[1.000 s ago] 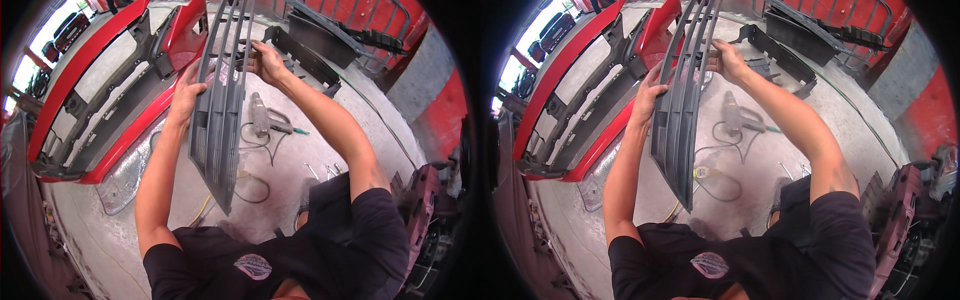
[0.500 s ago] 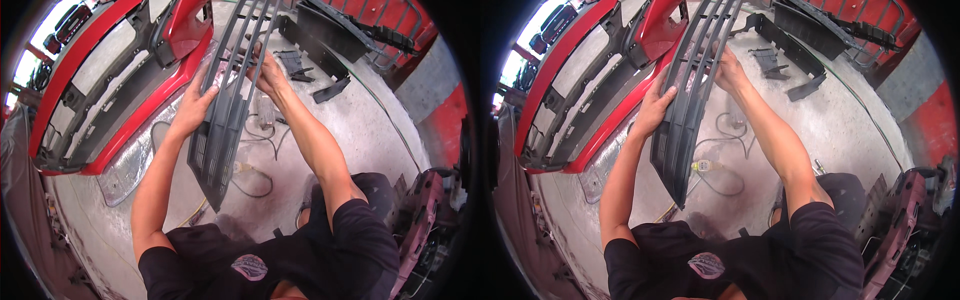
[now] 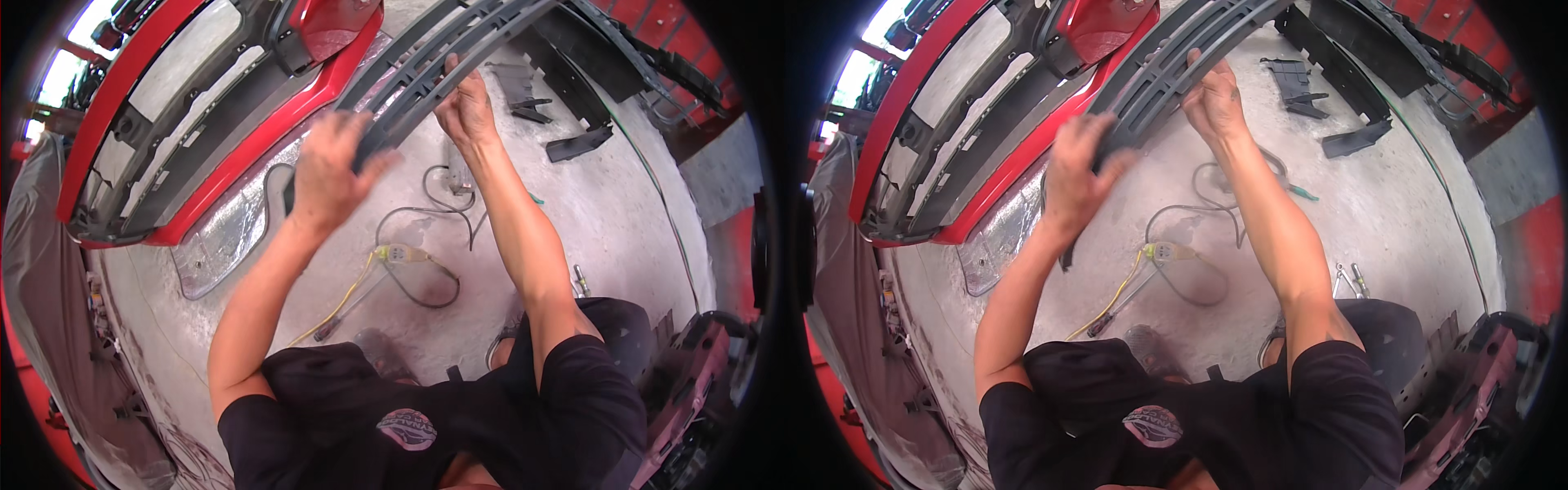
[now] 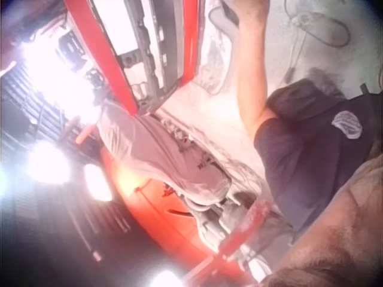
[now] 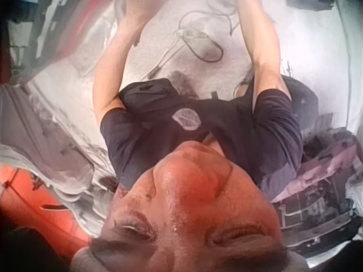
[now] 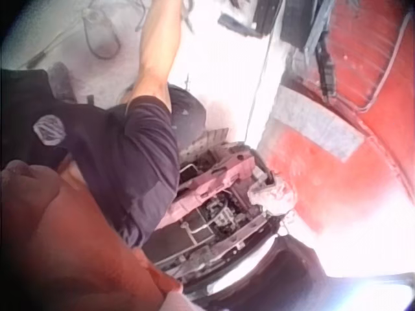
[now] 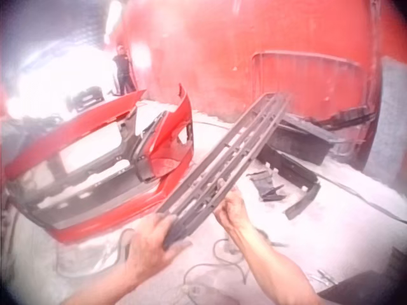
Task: The person holds a plastic car grille piece, wipes its surfaces by hand, and applies heat to specific areas using a heat gun.
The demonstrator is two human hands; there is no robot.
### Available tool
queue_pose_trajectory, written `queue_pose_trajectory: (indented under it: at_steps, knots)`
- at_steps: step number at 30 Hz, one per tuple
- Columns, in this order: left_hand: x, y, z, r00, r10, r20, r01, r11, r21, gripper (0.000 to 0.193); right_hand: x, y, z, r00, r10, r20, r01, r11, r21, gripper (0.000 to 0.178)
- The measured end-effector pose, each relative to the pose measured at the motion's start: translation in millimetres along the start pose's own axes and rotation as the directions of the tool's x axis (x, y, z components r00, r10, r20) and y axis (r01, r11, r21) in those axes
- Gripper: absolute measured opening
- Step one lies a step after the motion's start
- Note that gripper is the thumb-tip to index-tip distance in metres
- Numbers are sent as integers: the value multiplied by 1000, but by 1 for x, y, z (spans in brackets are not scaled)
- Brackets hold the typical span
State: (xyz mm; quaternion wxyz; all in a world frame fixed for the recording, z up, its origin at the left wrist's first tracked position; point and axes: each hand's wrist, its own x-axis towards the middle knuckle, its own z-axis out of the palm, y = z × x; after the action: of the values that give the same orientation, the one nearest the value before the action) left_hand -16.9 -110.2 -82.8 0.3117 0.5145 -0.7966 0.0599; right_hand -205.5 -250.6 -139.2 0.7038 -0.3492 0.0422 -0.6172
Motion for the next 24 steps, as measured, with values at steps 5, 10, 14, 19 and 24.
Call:
queue_pose_trajectory:
  at_steps: [5, 10, 14, 19, 24]
  knots:
    - [-24, 6, 7, 956, -286, 70, 268, 943, 198, 64, -7, 14, 7, 996, -19, -89, 24, 998, 56, 36]
    - [-29, -14, 14, 964, -222, 144, 194, 963, 186, 57, -11, 18, 11, 990, 55, -131, -38, 990, 134, 34]
    - [-35, -11, 14, 992, -111, 55, 108, 993, 56, 45, -9, 17, 11, 995, 50, -85, -49, 999, 12, 34]
    - [-36, -4, 6, 982, -155, 109, 146, 985, 90, 42, -12, 20, 13, 994, 70, -89, -69, 997, 17, 34]
    - [-41, -9, 18, 974, -205, 94, 198, 977, 84, 38, -11, 46, -26, 999, 2, 38, 3, 993, -118, 65]
